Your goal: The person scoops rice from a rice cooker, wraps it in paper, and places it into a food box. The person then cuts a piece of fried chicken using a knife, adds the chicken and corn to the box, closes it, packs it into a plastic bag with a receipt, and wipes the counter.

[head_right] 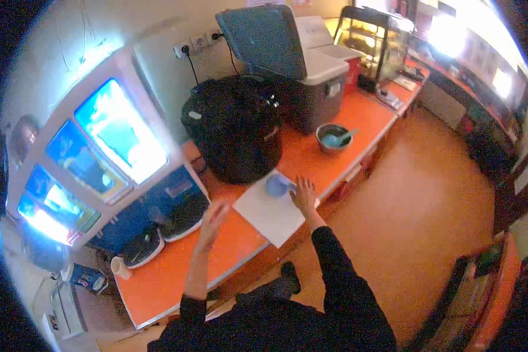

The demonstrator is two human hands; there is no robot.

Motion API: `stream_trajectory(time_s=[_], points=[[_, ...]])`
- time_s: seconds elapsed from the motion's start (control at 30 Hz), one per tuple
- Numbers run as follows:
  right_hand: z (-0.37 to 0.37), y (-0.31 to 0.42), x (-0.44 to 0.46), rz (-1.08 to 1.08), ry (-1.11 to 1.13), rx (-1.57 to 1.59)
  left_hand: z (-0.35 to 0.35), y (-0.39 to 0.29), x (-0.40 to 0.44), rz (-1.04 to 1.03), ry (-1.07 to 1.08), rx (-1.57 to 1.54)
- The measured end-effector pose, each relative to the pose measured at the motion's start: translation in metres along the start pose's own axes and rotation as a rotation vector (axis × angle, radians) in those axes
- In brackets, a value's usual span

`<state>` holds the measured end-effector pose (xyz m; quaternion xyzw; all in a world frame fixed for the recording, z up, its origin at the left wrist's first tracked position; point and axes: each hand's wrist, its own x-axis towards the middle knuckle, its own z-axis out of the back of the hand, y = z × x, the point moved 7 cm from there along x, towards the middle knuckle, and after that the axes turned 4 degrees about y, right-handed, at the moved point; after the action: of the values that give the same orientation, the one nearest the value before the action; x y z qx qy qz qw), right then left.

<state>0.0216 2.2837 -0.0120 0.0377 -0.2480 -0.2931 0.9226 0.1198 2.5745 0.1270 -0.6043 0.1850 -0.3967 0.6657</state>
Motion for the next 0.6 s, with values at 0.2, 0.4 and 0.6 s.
stream_trajectory(time_s=[0.2, 0.4, 0.6], points=[[-0.03, -0.004, 0.022, 0.316, 0.22, 0.015, -0.049, -0.104, 0.231, -0.507, -0.647, 0.783], [0.01, -0.061, 0.088, 0.141, 0.535, 0.839, -0.05, -0.075, 0.286, 0.073, -0.511, 0.418], [0.153, -0.091, 0.23, 0.254, 0.385, 1.225, 0.02, -0.188, 0.342, 0.019, -0.643, 0.296]])
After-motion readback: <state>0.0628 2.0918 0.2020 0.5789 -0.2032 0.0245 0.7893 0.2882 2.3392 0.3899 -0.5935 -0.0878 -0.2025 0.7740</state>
